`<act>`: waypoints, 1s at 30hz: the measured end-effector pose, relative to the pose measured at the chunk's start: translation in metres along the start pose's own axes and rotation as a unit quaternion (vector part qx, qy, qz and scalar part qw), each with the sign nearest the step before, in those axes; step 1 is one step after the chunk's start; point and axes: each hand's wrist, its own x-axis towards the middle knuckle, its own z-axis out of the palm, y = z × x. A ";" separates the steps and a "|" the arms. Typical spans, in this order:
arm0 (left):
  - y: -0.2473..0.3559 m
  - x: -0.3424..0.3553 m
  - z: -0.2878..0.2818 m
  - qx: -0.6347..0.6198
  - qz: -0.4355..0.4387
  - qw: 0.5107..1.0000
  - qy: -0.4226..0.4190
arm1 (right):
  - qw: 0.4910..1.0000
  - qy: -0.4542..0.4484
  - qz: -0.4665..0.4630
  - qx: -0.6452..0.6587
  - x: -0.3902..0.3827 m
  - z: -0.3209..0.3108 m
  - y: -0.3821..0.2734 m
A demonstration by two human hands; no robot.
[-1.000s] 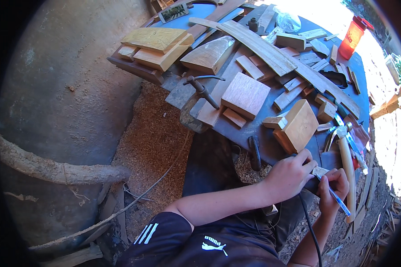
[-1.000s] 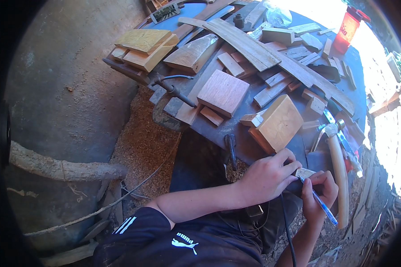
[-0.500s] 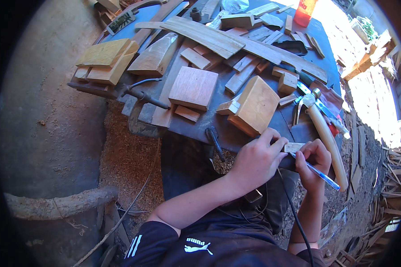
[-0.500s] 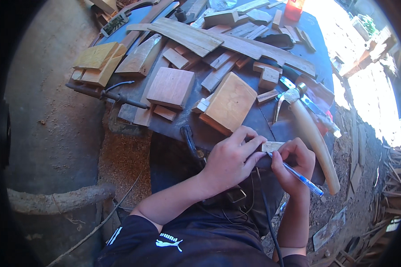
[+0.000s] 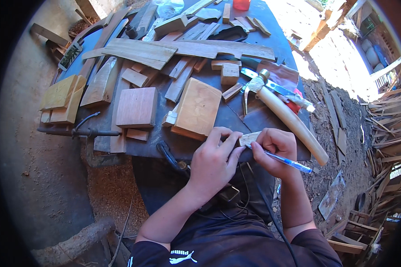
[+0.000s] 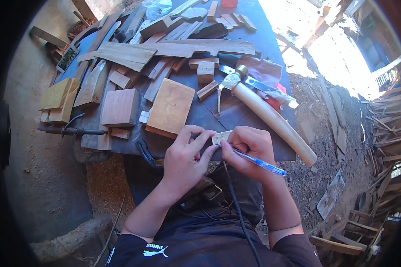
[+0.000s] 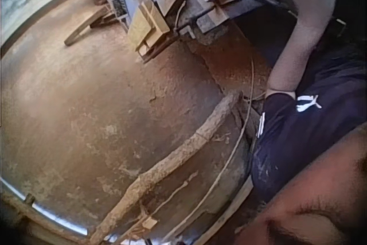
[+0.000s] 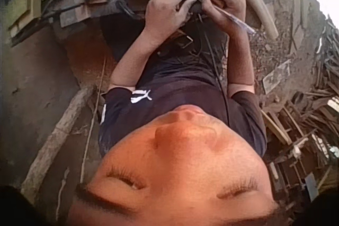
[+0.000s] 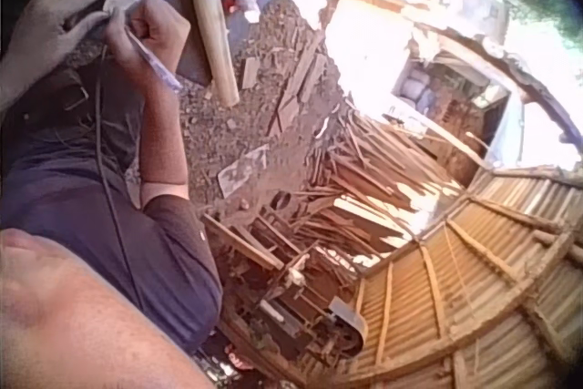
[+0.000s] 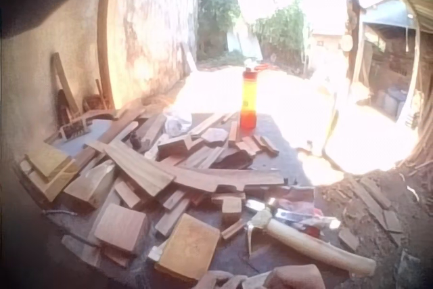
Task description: Measure, mark, and assemble small wooden components using a hammer and pen.
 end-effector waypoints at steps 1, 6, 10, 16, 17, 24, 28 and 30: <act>0.000 0.000 0.001 -0.002 0.002 1.000 -0.001 | 1.000 0.000 0.005 0.008 0.000 -0.001 0.000; -0.003 -0.001 0.001 0.003 0.015 1.000 0.025 | 1.000 0.010 0.005 0.015 -0.002 0.002 0.001; -0.006 -0.002 0.003 -0.017 0.012 0.999 0.037 | 0.994 0.058 0.090 0.032 0.010 -0.007 -0.017; -0.005 -0.003 0.000 -0.031 0.031 0.999 0.033 | 0.944 0.090 -0.060 -0.312 0.090 -0.051 -0.019; -0.005 -0.004 -0.002 -0.015 0.022 0.999 0.024 | 0.931 0.081 -0.025 -0.355 0.105 -0.055 -0.015; -0.003 -0.002 0.001 -0.006 0.026 1.000 0.007 | 0.905 -0.003 -0.079 -0.417 0.175 -0.083 0.001; -0.007 -0.002 0.003 -0.012 0.041 0.998 0.041 | 0.928 -0.048 -0.054 -0.365 0.163 -0.076 -0.003; -0.007 -0.004 0.003 -0.016 0.037 0.999 0.034 | 0.928 -0.108 0.027 -0.355 0.143 -0.064 -0.022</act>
